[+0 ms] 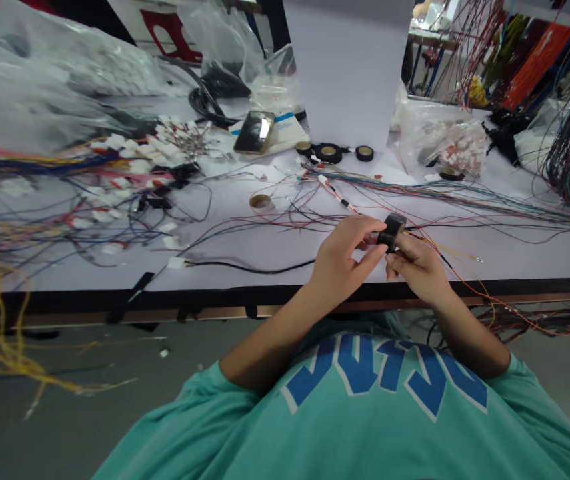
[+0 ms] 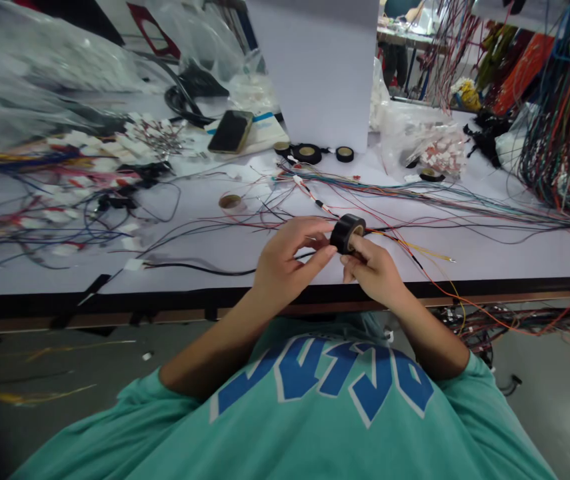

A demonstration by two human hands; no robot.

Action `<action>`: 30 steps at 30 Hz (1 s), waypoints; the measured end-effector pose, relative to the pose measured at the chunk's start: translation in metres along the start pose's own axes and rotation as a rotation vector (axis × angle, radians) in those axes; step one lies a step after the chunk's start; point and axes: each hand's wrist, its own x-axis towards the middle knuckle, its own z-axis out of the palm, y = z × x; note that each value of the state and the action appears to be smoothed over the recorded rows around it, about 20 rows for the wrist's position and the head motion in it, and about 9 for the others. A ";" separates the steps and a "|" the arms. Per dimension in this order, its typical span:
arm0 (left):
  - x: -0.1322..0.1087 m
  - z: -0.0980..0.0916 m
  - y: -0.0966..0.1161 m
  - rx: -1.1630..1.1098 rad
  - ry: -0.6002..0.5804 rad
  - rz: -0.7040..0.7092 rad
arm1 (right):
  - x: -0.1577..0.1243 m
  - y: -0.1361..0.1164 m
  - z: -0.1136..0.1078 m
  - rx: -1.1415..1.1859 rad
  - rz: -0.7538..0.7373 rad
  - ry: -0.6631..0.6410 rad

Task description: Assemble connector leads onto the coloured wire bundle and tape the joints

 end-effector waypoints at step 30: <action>-0.006 0.012 -0.014 -0.046 -0.036 -0.005 | -0.003 -0.010 0.004 -0.464 -0.099 0.013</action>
